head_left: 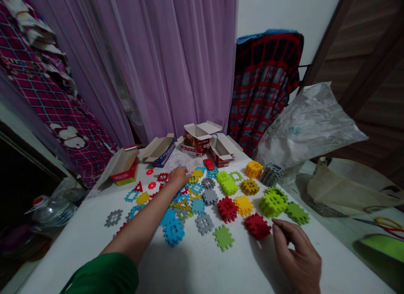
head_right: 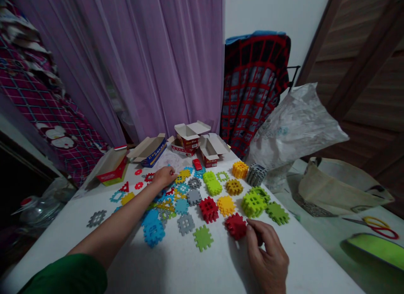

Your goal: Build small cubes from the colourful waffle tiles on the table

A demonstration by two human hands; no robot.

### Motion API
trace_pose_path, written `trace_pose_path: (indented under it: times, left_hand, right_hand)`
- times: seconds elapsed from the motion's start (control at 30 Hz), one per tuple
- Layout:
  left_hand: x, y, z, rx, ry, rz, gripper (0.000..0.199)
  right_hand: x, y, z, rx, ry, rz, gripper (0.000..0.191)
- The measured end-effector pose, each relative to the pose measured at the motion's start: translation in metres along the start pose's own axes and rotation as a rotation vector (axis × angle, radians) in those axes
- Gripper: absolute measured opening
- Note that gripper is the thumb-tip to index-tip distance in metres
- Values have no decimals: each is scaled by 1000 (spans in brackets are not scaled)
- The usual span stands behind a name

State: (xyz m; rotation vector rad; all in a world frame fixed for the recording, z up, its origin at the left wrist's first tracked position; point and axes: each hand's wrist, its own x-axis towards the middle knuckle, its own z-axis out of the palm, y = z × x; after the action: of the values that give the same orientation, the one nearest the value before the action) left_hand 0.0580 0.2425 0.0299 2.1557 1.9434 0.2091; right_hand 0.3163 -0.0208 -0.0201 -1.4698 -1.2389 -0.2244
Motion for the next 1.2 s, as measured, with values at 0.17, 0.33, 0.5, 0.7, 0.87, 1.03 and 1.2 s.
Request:
trace_pose_path:
  times: [0.17, 0.33, 0.5, 0.7, 0.87, 1.03, 1.2]
  left_hand:
    - [11, 22, 10, 180, -86, 233, 54]
    - [26, 31, 21, 214, -139, 217, 52]
    - [28, 24, 23, 197, -126, 232, 57]
    - [19, 23, 21, 239, -155, 287, 58]
    - [10, 33, 17, 317, -152, 282, 47]
    - [5, 34, 12, 313, -161, 278, 45]
    - [3, 30, 10, 283, -189, 270, 50]
  right_hand:
    - [-1, 2, 1, -11, 18, 3, 11]
    - [4, 4, -2, -47, 36, -8, 10]
    - [8, 2, -3, -48, 52, 4, 11]
    - [5, 6, -2, -30, 47, 50, 14]
    - [4, 10, 0, -24, 58, 86, 18]
    - [5, 10, 0, -21, 69, 77, 19]
    - [6, 8, -1, -10, 58, 51, 15]
